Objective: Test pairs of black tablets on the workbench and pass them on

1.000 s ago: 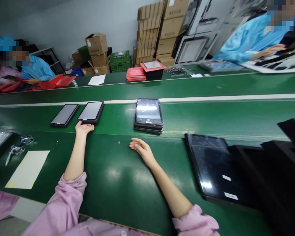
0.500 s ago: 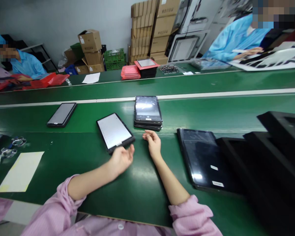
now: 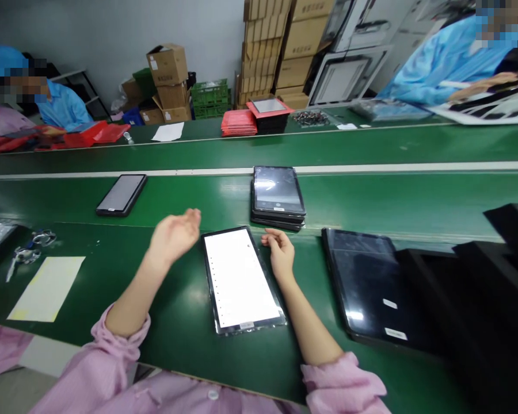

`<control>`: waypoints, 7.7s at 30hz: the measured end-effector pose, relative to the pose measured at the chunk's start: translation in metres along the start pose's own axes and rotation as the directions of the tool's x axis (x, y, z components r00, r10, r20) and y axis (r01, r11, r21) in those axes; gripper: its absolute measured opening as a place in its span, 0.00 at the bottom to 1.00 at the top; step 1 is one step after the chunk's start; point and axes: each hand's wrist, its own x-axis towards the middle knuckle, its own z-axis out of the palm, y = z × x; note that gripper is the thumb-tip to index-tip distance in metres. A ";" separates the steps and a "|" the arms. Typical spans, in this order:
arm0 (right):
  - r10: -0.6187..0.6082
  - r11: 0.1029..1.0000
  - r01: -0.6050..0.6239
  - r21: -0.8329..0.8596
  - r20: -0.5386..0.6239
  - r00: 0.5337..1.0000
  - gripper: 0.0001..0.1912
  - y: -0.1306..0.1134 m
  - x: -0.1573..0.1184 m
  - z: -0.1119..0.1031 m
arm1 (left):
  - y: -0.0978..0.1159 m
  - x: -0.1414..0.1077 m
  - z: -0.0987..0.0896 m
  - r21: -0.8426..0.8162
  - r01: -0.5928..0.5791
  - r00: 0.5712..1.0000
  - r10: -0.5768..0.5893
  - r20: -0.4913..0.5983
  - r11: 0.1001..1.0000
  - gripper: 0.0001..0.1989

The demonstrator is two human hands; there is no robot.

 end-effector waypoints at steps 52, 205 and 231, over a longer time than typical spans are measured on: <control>-0.117 0.339 0.884 -0.323 0.917 0.381 0.20 -0.082 -0.098 0.031 | 0.067 -0.116 -0.224 0.947 -0.065 0.976 0.218 -0.005 0.314 0.26; -0.327 0.816 0.342 -0.467 0.116 0.938 0.34 -0.033 -0.039 -0.025 | 0.007 0.059 -0.029 0.444 -0.676 0.721 -0.404 0.563 -0.588 0.26; -0.079 0.860 0.110 -0.498 0.083 0.993 0.33 -0.010 -0.028 -0.034 | 0.008 0.047 -0.030 0.542 -0.638 0.770 -0.450 0.452 -0.547 0.31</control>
